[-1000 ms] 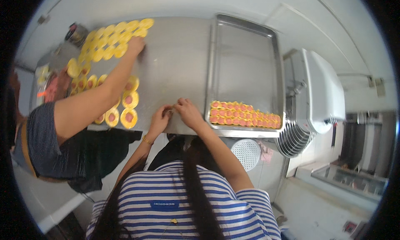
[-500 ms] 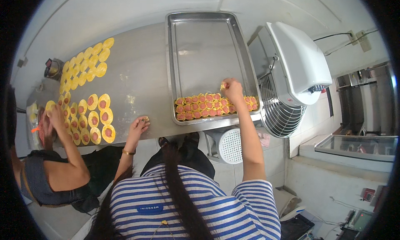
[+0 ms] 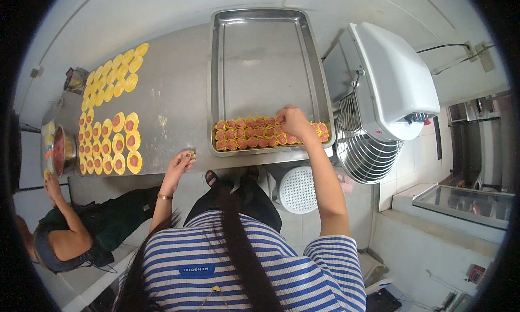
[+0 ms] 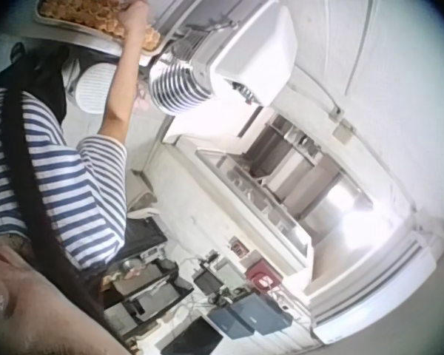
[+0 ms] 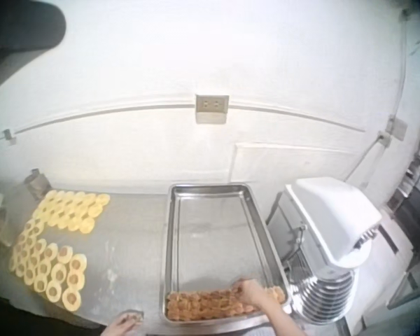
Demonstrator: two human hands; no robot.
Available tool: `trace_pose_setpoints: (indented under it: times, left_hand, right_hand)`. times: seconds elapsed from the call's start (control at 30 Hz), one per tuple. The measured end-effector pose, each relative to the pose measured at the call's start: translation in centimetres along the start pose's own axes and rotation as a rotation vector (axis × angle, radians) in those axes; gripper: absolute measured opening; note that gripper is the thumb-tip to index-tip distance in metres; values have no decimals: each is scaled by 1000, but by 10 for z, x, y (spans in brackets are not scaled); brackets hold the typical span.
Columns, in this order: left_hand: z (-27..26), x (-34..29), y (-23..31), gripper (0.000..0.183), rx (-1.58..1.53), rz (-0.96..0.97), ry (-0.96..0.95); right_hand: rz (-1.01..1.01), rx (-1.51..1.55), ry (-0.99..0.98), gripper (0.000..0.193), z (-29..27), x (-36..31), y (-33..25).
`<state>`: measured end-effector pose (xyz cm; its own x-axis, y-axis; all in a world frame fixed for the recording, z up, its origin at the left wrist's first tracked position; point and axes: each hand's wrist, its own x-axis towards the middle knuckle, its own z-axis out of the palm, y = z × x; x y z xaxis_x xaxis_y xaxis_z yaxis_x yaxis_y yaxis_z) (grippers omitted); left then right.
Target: The person folds yellow dough circles with a pink filling into small pastries and places them on a metal tray. Another person adds filling to additional dough circles on the table. The finished pastries accumulate on the tray.
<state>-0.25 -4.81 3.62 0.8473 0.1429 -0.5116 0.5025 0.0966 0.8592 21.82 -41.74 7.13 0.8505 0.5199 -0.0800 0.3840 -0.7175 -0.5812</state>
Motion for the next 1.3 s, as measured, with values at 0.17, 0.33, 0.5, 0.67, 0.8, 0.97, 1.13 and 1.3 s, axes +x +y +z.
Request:
trace_pose_setpoints:
  times: [0.17, 0.33, 0.5, 0.67, 0.8, 0.97, 1.13, 1.3]
  left_hand:
    - [12, -4, -5, 32, 0, 7, 15]
    - [22, -9, -10, 28, -41, -15, 65]
    - [28, -16, -13, 27, -76, 72, 87]
    - [24, -18, -14, 32, 61, 1, 58]
    - [26, -19, -17, 30, 32, -4, 71]
    - [27, -19, -20, 29, 30, -22, 88]
    - [28, -20, -18, 28, 13, 9, 92]
    - [28, -17, -15, 27, 75, 26, 83]
  right_hand:
    - [-1, 102, -70, 31, -5, 2, 4]
    - [-34, 185, -52, 30, -2, 3, 9]
    - [-77, 65, -78, 35, -8, 1, 8]
    - [-80, -44, -132, 43, -8, -5, 1]
    - [-47, -163, -137, 47, -5, -16, -2]
    - [-71, 2, -65, 45, -12, -10, 12]
    - [-75, 60, -157, 47, -15, 10, 27]
    - [-124, 73, -234, 44, -11, 16, 28]
